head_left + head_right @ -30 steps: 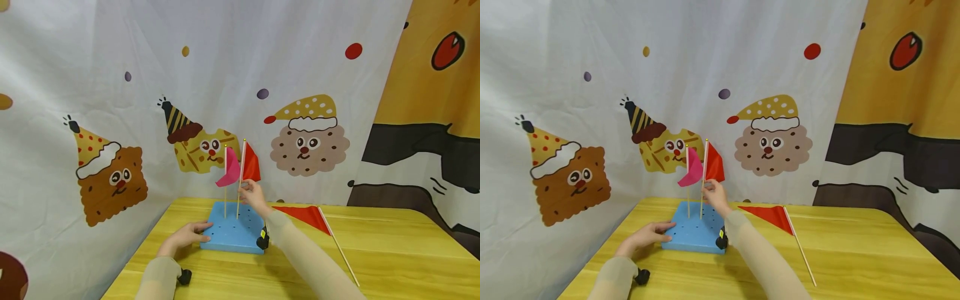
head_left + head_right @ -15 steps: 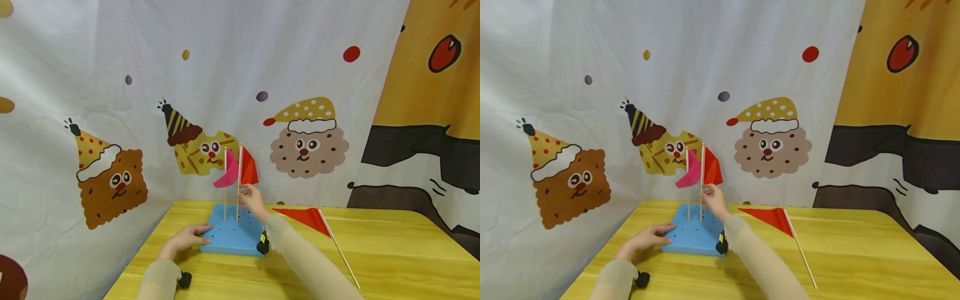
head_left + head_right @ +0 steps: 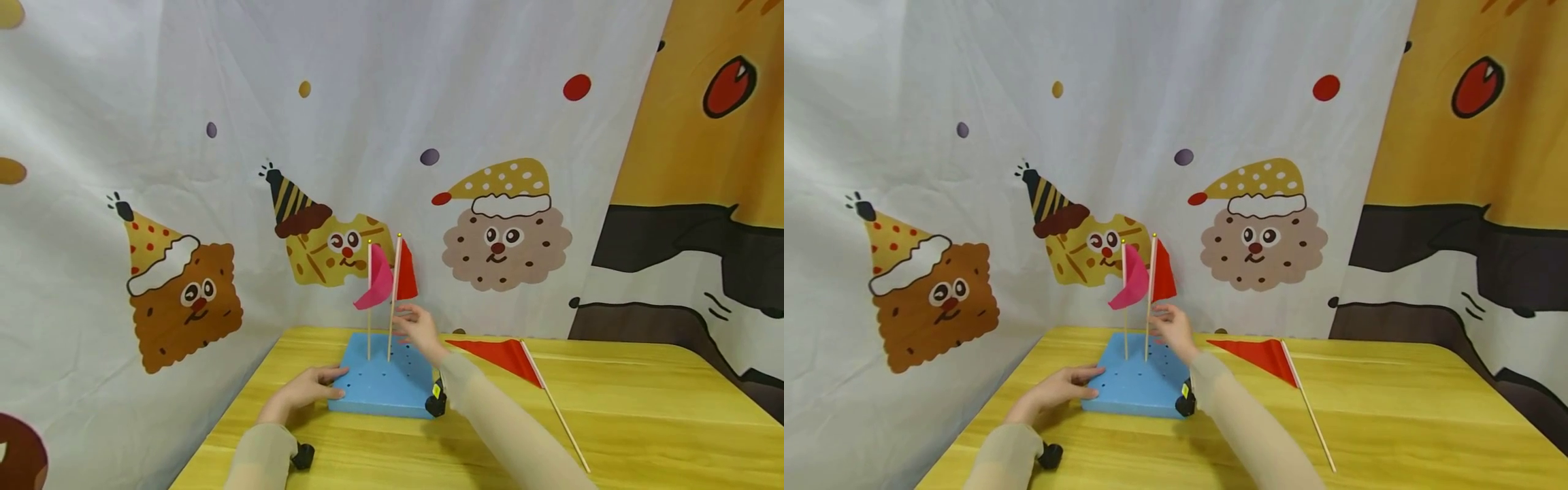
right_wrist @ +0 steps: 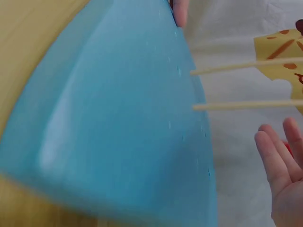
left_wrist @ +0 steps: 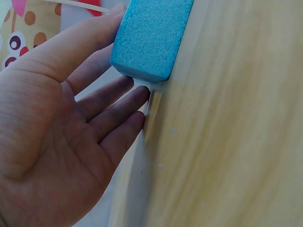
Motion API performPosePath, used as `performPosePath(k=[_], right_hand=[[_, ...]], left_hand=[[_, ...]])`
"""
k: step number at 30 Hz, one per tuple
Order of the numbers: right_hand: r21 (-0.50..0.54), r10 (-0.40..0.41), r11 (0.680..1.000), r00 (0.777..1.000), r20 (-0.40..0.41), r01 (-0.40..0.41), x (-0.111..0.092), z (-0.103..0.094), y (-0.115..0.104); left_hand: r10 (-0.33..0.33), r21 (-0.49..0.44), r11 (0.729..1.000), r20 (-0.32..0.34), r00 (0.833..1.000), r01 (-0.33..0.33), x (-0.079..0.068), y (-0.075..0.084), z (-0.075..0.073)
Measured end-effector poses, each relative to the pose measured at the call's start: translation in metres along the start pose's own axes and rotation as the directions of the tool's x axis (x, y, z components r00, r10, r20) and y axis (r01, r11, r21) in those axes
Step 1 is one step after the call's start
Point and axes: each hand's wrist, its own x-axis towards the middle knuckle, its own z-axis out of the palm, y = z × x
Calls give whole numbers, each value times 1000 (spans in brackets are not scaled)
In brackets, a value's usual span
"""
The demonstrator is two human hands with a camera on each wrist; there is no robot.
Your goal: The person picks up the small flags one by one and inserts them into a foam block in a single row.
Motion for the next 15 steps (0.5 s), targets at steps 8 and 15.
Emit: performPosePath(k=[8, 15], right_hand=[[-5, 67, 998, 994, 81, -66, -39, -64, -6], [-76, 123, 989, 992, -39, -126, -66, -129, 3]], left_hand=[[-4, 5, 1000, 6, 1000, 4, 2, 4, 2], [-12, -35, 999, 28, 1000, 13, 0, 1, -1]])
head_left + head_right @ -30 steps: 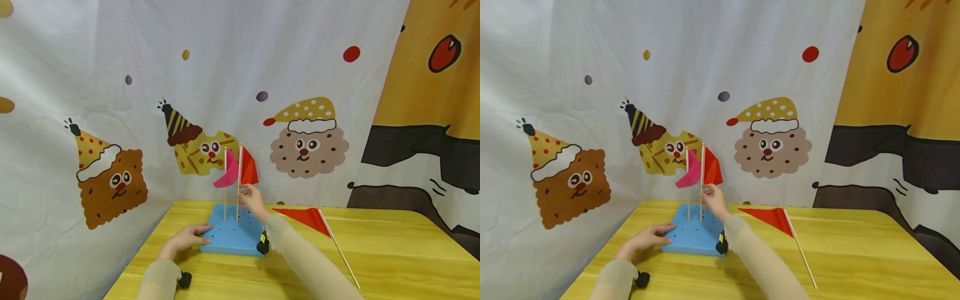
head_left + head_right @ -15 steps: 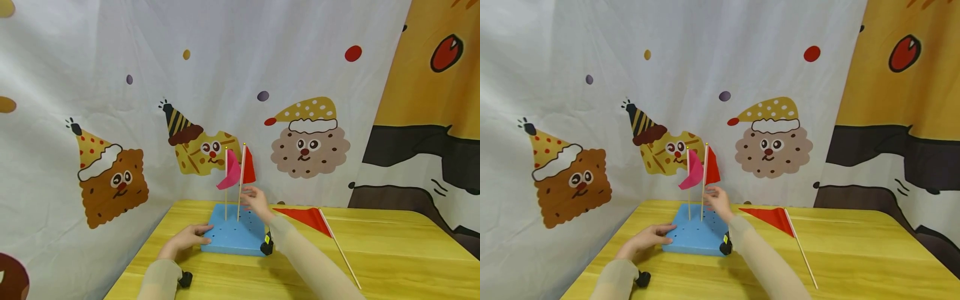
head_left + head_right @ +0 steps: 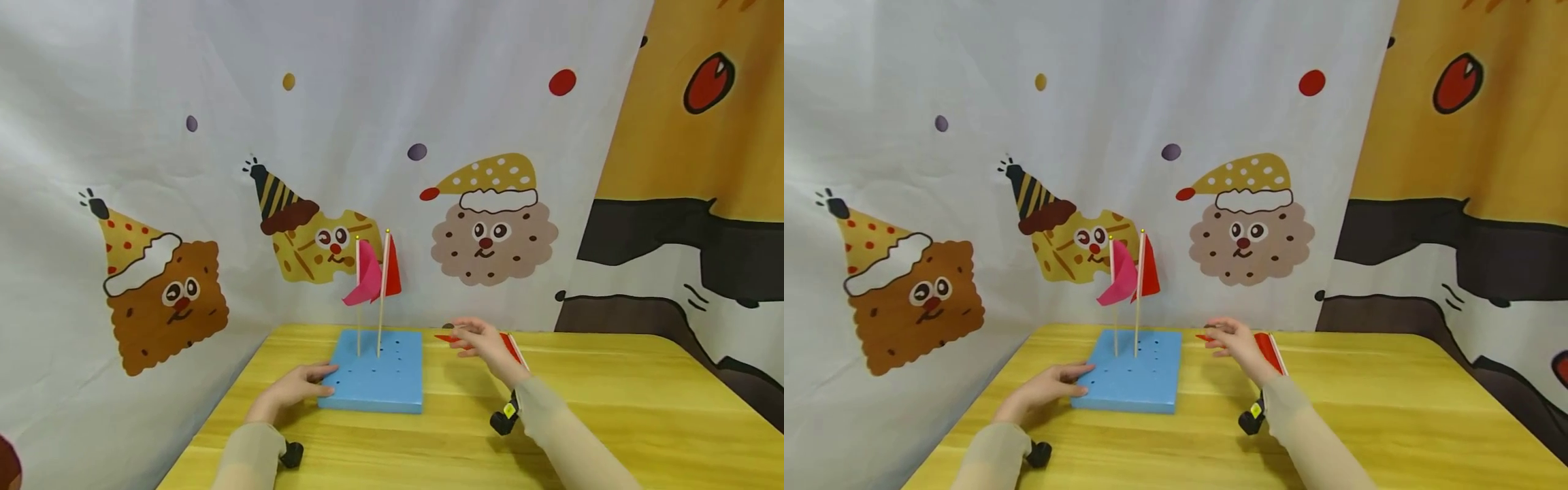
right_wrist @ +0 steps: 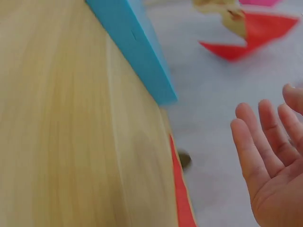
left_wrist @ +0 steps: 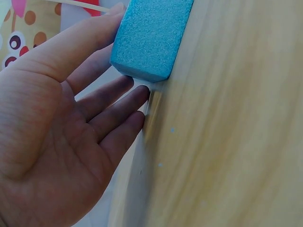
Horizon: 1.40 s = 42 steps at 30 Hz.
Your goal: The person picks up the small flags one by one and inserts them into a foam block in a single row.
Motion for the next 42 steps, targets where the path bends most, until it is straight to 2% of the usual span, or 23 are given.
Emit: performPosePath(k=[5, 12, 22, 28, 32, 35, 38, 42], right_hand=[[-44, 6, 999, 999, -50, -8, -19, -49, 4], [-100, 64, 992, 995, -81, -72, -48, -108, 16], [-143, 132, 981, 991, 10, -129, -72, -152, 27], [-204, 194, 963, 978, 75, -176, -77, -159, 28], [-265, 275, 932, 959, 65, -249, -80, -150, 27], [-348, 298, 894, 955, -8, -282, -81, -138, 24], [-446, 294, 841, 951, -95, -305, -83, -129, 21], [-538, 288, 778, 946, -152, -323, -86, -123, 20]], left_hand=[[10, -9, 1000, 20, 1000, -10, -2, 1, -1], [22, -13, 1000, 36, 999, -21, -1, 1, 0], [17, -8, 1000, 52, 999, -16, 1, -1, 0], [18, 42, 999, 16, 1000, -19, 1, -2, -1], [13, 46, 999, 4, 1000, -13, 0, -1, -2], [8, 44, 999, -8, 1000, -8, -1, -2, -4], [7, 50, 999, -18, 1000, -6, 1, -3, -4], [7, 55, 998, -19, 1000, -6, 5, -5, -2]])
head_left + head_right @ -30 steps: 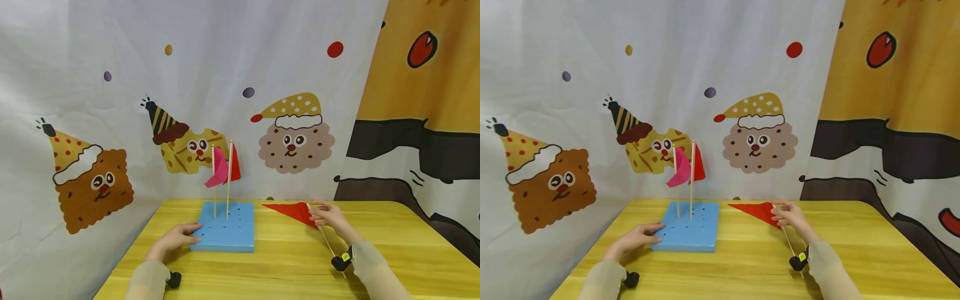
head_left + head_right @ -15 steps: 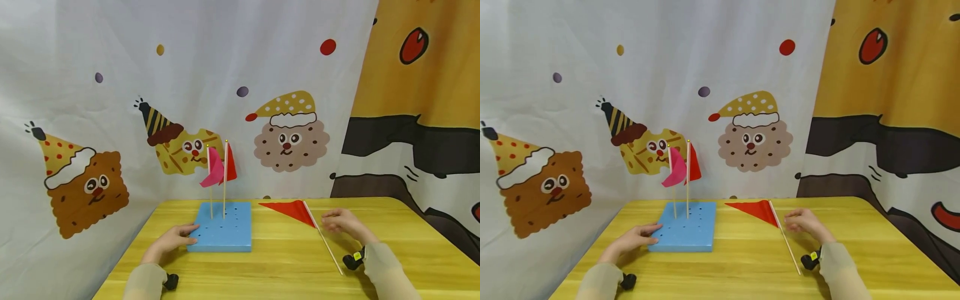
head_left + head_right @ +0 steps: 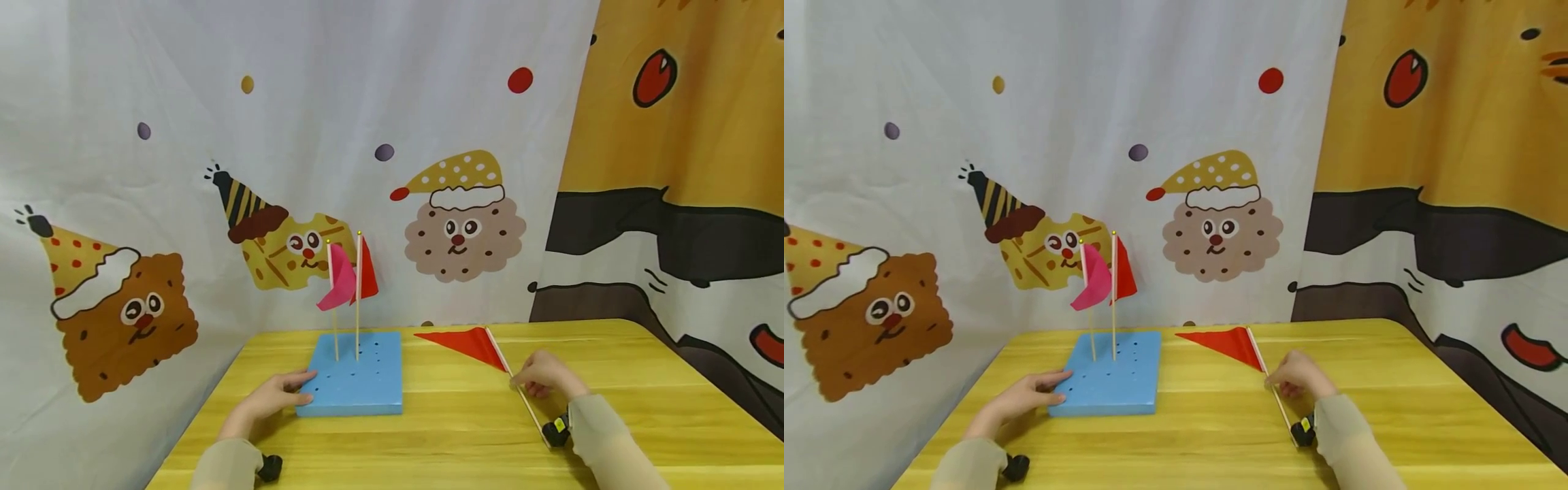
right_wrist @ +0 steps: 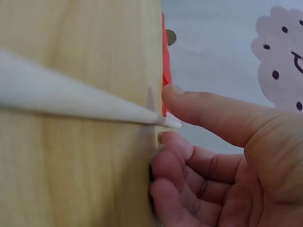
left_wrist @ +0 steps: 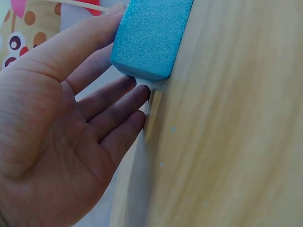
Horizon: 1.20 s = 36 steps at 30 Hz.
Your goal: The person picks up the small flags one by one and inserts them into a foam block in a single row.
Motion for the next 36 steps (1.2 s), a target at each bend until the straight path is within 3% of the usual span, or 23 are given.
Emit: performPosePath(k=[8, 22, 31, 36], right_hand=[[-94, -10, 996, 1000, 8, 11, 2, 8, -2], [-32, -18, 999, 1000, 24, 19, 2, 4, 0], [162, -52, 986, 991, 124, 31, 5, 2, 4], [222, -77, 975, 976, 203, 31, 8, 3, 5]], left_hand=[[3, -22, 1000, -1, 1000, -3, -4, 1, 1], [-16, -44, 999, 30, 999, 17, -5, 5, 2], [-10, -42, 999, 26, 1000, 11, -5, 5, 1], [-1, -34, 999, 36, 999, 3, -6, 5, 0]])
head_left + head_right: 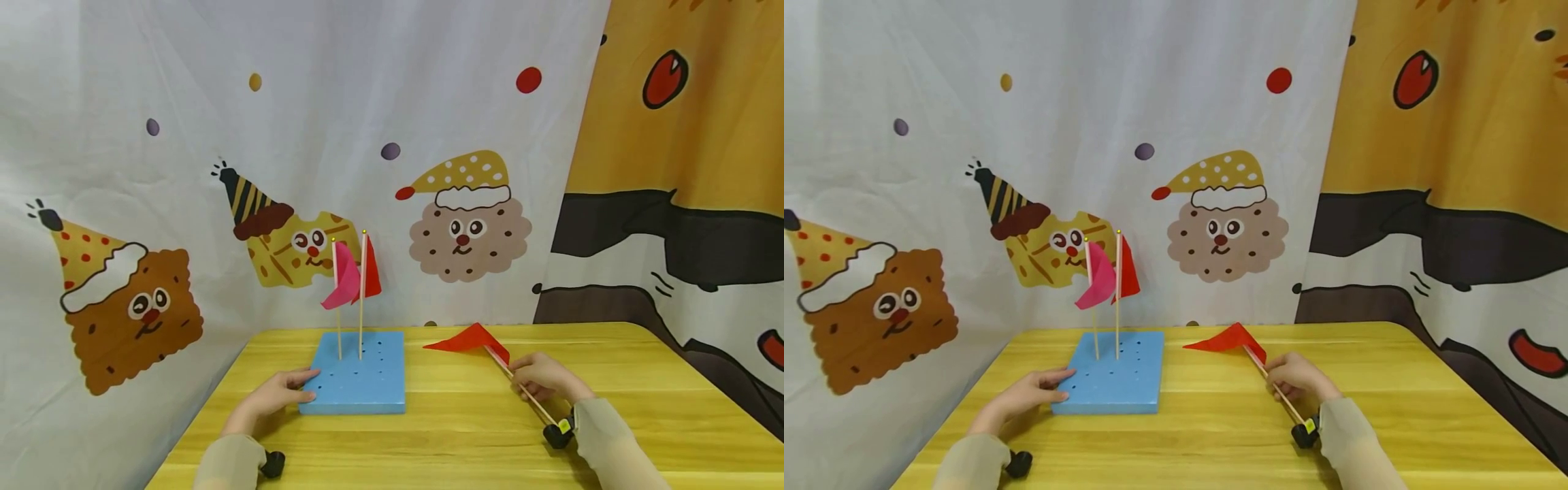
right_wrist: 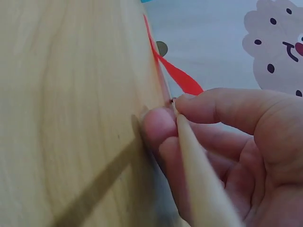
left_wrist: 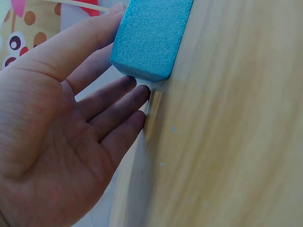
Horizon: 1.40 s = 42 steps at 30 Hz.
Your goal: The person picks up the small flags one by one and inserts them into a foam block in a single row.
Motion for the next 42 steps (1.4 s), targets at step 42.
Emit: performPosePath(k=[42], right_hand=[[559, -278, 793, 960, -22, 242, 17, 53, -91]], left_hand=[[-16, 16, 1000, -32, 999, 17, 1, 3, 1]])
